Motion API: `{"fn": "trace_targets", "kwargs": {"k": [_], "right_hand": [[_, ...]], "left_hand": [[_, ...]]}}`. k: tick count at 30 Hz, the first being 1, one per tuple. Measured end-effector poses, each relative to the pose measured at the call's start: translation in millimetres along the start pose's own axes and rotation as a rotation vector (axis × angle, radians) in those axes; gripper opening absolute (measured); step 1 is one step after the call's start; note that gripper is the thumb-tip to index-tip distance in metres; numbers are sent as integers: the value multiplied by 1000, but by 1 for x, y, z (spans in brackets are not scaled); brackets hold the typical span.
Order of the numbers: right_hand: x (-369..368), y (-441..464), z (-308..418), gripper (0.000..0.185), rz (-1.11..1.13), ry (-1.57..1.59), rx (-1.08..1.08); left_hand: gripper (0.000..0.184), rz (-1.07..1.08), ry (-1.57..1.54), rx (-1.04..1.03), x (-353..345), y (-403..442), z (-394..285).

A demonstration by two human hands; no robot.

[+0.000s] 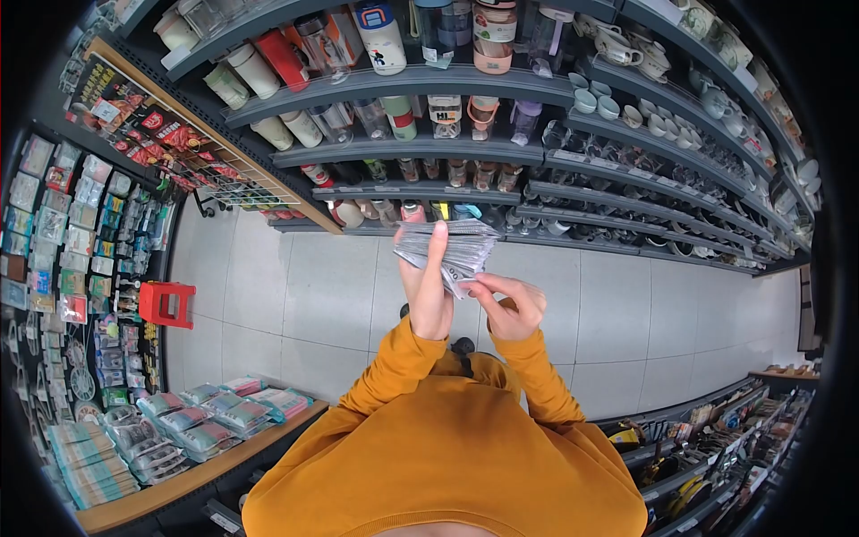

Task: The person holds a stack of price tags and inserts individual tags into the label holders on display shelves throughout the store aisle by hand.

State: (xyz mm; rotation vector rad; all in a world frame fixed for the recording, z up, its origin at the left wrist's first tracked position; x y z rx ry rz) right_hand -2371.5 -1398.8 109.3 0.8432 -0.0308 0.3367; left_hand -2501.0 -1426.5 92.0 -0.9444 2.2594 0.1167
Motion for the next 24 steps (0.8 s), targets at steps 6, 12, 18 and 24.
{"fn": "trace_targets", "kwargs": {"k": [6,12,18,24], "right_hand": [[-4,-1,-4,19,21,10,-81],[-6,2,-3,24,-39,78,-92],[-6,2,8,28,25,-114,134],[-7,-8,13,22,19,-166,116]], "left_hand": [[45,15,36,13,-1,-2,-3],[49,73,33,30,0,2,-2],[44,173,-180,126,-12,7,1],[42,193,-329,205,-15,8,2]]}}
Point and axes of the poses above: each hand's wrist, its own y-axis towards the middle knuckle, its own x-axis out of the back of the hand, z = x × y, the point moved 5 cm from there along y, towards the middle knuckle, and after that the axes turned 5 degrees about y, right-handed, at the moved point
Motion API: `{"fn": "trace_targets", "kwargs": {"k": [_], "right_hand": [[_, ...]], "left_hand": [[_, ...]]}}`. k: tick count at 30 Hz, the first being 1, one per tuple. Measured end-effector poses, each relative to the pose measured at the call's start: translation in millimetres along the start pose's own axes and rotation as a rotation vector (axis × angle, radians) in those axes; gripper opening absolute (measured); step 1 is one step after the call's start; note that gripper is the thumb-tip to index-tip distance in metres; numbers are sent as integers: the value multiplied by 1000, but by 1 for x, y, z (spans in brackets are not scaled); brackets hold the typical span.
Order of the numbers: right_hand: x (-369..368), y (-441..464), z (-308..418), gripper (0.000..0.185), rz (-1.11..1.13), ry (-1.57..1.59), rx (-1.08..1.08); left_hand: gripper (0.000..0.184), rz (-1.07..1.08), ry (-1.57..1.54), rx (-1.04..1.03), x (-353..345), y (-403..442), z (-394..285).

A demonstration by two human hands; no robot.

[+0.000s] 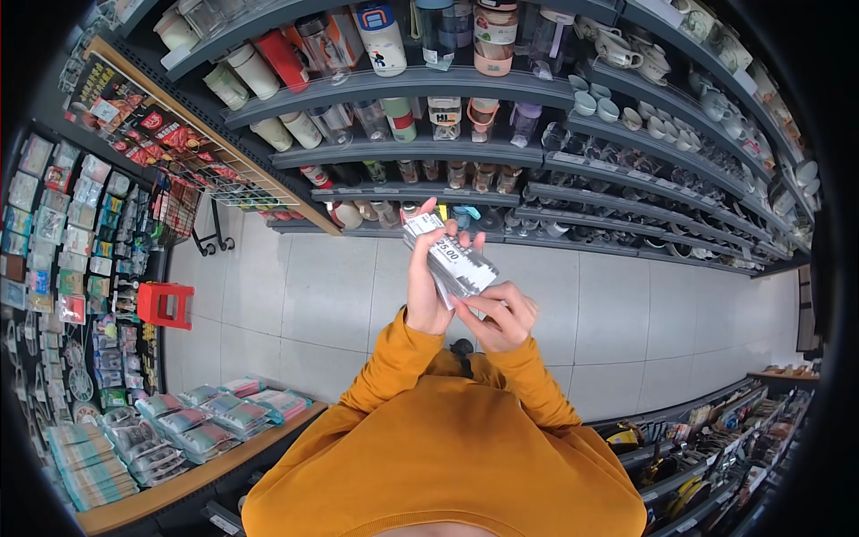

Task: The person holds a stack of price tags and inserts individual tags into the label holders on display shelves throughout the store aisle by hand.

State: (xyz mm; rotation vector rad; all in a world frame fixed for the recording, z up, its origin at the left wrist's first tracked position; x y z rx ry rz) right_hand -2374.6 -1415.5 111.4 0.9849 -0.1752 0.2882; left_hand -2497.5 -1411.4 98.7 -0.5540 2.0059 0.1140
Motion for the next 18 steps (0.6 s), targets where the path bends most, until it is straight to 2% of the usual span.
{"fn": "trace_targets", "kwargs": {"k": [4,6,10,13,18], "right_hand": [[-3,-2,1,27,45,42,39],[-1,-5,1,31,42,29,56],[7,-8,3,40,-60,29,75],[11,-9,3,43,-61,20,63],[18,-14,0,45,6,13,-21]], "left_hand": [[52,40,-103,41,2,4,-1],[51,79,-108,56,2,4,-1],[50,105,-86,103,2,5,1],[47,115,-97,105,-4,2,2],[38,250,-178,167,-11,0,6]]}}
Point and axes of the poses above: each hand's wrist, its own y-axis towards the middle knuckle, its own x-axis out of the back of the hand, z = x × y, the point moved 5 cm from there along y, towards the middle knuckle, and after that the axes turned 5 degrees about y, right-handed, at the moved point
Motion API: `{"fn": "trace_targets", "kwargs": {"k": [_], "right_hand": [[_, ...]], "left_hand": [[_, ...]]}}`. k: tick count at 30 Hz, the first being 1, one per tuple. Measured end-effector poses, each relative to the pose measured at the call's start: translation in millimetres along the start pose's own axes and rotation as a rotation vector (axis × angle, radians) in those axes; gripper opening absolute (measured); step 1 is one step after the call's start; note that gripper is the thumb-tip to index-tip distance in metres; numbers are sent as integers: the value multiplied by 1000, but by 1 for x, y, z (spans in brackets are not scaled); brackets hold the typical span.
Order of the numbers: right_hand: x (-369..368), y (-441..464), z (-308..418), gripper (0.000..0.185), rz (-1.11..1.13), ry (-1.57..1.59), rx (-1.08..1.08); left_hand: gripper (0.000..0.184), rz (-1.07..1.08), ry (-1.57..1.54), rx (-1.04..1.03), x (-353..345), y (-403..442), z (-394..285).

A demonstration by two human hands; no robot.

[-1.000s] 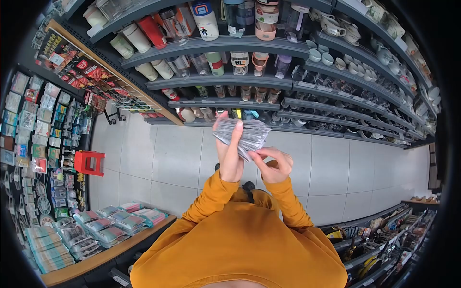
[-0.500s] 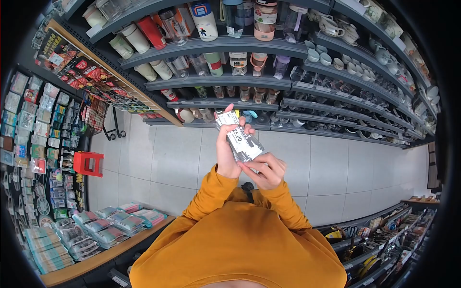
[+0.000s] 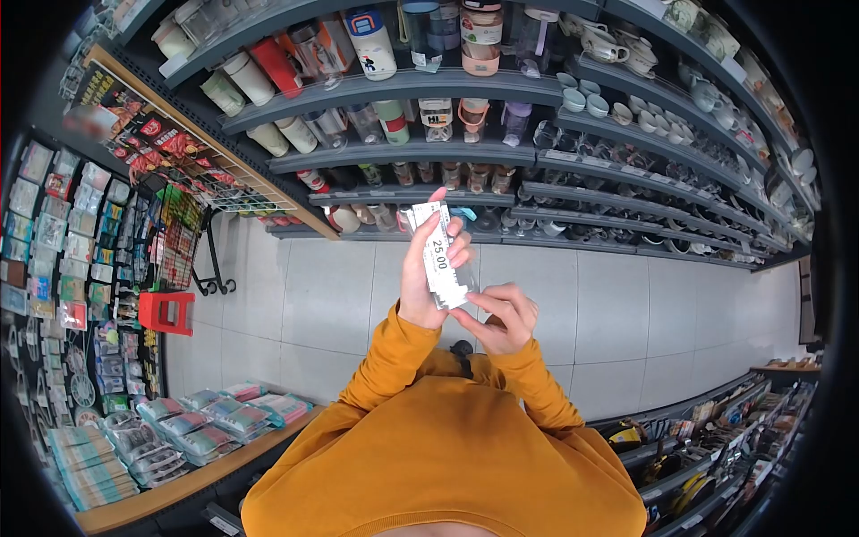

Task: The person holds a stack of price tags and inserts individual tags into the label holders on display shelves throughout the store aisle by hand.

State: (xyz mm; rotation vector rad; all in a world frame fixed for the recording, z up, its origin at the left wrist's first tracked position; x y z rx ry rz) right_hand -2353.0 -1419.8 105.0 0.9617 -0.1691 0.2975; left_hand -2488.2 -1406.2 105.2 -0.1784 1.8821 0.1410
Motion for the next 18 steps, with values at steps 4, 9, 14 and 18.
{"fn": "trace_targets", "kwargs": {"k": [4,9,14,18], "right_hand": [[8,3,0,58,-100,166,-132],[-7,-7,-20,46,-93,506,-552],[-21,-26,-35,26,-48,819,-992],[-22,-37,-41,19,-147,930,-1085]], "left_hand": [[45,-173,140,-51,-7,-5,3],[47,-101,424,-224,-29,-10,1],[24,-180,605,-283,-6,-10,16],[27,-221,784,-389,-2,-14,29]]}}
Point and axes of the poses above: each hand's wrist, its own y-axis towards the middle knuckle, its own x-axis out of the back of the hand, z = x × y, the point moved 5 cm from there along y, towards the middle knuckle, and after that the axes turned 5 degrees about y, right-handed, at the moved point
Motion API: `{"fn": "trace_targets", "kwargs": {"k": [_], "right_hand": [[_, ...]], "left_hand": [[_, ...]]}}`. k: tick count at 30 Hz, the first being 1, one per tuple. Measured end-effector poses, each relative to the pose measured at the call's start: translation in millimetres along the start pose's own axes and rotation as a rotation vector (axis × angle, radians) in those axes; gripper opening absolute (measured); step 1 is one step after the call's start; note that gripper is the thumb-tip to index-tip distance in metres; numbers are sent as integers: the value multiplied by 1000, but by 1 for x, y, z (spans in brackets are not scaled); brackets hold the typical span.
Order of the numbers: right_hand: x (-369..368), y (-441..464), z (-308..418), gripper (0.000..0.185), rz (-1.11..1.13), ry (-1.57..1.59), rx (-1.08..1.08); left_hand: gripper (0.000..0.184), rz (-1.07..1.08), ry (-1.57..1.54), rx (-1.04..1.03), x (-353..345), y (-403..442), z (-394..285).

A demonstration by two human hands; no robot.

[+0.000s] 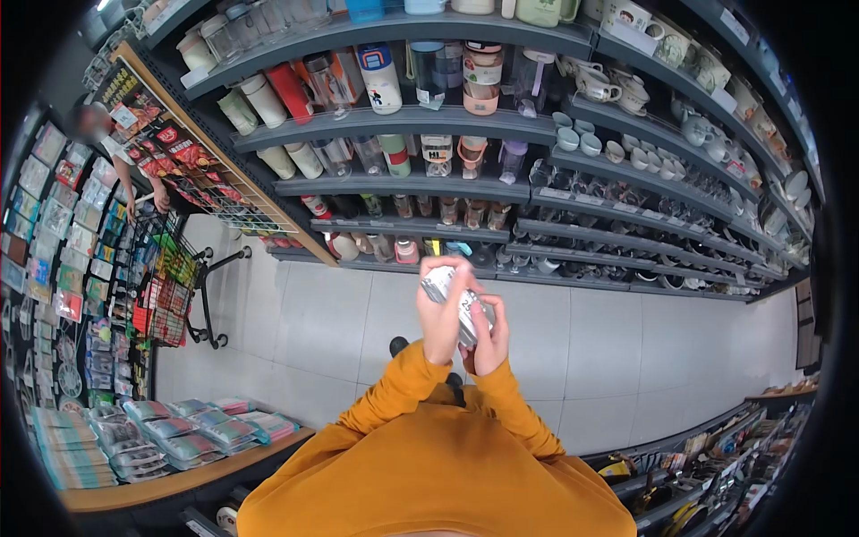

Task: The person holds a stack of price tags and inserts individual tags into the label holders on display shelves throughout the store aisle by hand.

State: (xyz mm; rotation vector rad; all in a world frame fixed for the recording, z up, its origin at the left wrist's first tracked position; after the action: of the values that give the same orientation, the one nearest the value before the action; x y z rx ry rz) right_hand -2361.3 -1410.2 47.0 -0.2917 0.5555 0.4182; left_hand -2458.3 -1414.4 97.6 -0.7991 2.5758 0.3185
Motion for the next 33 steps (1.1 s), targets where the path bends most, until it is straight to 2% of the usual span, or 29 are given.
{"fn": "trace_targets", "kwargs": {"k": [2,3,6,8,10,11,12,14,15,18,19,22,25,33], "right_hand": [[2,0,6,18,-59,52,57],[7,3,7,18,-65,77,73],[8,1,9,19,-43,82,95],[2,-3,12,19,-10,111,83],[2,8,24,21,-23,31,263],[6,10,37,21,35,31,215],[6,9,52,21,86,32,165],[4,5,87,23,89,-79,180],[4,4,97,24,105,-96,222],[4,0,117,25,158,-154,278],[3,-1,119,25,177,-160,297],[0,-3,121,25,181,-153,340],[1,-5,120,25,180,-161,350],[6,-16,126,24,153,-249,369]], "left_hand": [[30,38,107,-89,-20,-13,-6],[39,91,60,-64,-19,-12,-1],[44,26,-105,-16,-13,-11,4],[45,13,-8,-152,-16,-13,2],[49,13,0,-284,-25,-16,1],[61,57,139,-366,-27,-17,-3],[72,116,-20,-240,-37,-18,-8],[79,270,-25,-39,-44,-19,-12],[78,414,-110,130,-46,-20,-14],[75,618,-51,154,-53,-19,-23],[68,589,-33,108,-54,-19,-25],[61,623,40,178,-50,-19,-28],[55,596,21,141,-51,-20,-28],[54,610,-9,138,-53,-27,-21]]}}
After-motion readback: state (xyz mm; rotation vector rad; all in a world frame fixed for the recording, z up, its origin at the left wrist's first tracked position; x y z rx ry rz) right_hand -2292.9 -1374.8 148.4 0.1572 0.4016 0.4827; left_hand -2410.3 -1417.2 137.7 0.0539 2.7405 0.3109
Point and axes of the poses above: each hand's wrist, its own y-axis towards the middle knuckle, its own x-axis out of the back of the hand, z = x × y, the point moved 5 cm from there along y, towards the middle knuckle, and after that the axes turned 5 degrees about y, right-handed, at the moved point
